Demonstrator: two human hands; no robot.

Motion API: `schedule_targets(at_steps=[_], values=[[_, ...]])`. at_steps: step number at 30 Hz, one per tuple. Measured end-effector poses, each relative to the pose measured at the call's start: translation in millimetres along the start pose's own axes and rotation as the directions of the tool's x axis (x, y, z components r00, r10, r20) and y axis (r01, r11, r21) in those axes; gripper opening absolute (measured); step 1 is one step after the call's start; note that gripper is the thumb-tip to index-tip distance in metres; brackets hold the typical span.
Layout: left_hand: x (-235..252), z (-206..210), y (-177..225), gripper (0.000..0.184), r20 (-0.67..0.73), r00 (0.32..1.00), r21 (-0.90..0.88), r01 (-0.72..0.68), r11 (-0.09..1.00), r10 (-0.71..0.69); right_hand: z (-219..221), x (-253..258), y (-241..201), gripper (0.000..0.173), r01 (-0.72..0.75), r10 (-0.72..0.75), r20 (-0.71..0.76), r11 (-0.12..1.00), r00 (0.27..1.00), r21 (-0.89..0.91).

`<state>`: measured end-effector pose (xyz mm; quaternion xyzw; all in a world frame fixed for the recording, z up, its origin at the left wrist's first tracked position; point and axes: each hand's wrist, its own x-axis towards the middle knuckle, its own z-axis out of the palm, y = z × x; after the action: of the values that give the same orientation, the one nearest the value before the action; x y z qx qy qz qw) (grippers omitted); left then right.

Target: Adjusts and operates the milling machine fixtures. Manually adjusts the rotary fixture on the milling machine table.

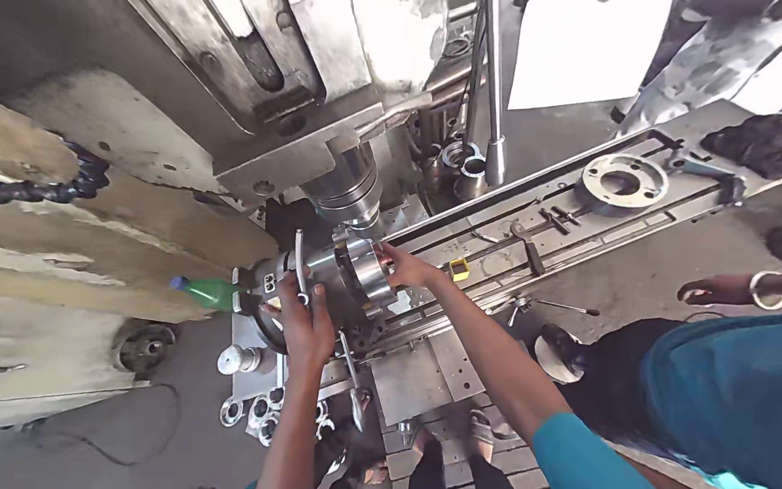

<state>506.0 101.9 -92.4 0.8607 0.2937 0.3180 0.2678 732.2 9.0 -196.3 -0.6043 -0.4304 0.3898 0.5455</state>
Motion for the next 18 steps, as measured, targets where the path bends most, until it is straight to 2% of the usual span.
schedule_targets(at_steps=[5, 7, 9, 12, 15, 18], values=[[0, -2, 2, 0.052, -0.002, 1.0, -0.06, -0.01, 0.998, 0.01, 2, 0, -5, 0.103, 0.024, -0.025, -0.025, 0.999, 0.999, -0.027], [4, 1, 4, 0.055, 0.042, 0.999, -0.095, -0.013, 0.995, 0.017, -3, -8, -12, 0.102, -0.003, -0.001, -0.075, 0.998, 0.997, -0.055], [-5, -3, -3, 0.057, 0.089, 0.996, -0.09, 0.011, 0.996, -0.003, 4, -13, -5, 0.104, -0.014, 0.009, -0.062, 0.998, 0.998, -0.069], [-6, -6, -10, 0.055, 0.077, 0.997, -0.1, -0.006, 0.995, 0.014, 7, -6, -2, 0.102, -0.035, 0.035, -0.003, 0.997, 0.999, -0.063], [2, 0, 8, 0.06, 0.024, 0.995, -0.14, -0.093, 0.986, 0.097, -4, -15, -21, 0.093, -0.072, 0.067, -0.081, 0.996, 0.994, -0.057], [1, 1, 7, 0.057, -0.018, 0.995, -0.114, -0.102, 0.988, 0.1, -5, -10, -24, 0.098, -0.083, 0.08, -0.035, 0.99, 0.996, -0.114]])
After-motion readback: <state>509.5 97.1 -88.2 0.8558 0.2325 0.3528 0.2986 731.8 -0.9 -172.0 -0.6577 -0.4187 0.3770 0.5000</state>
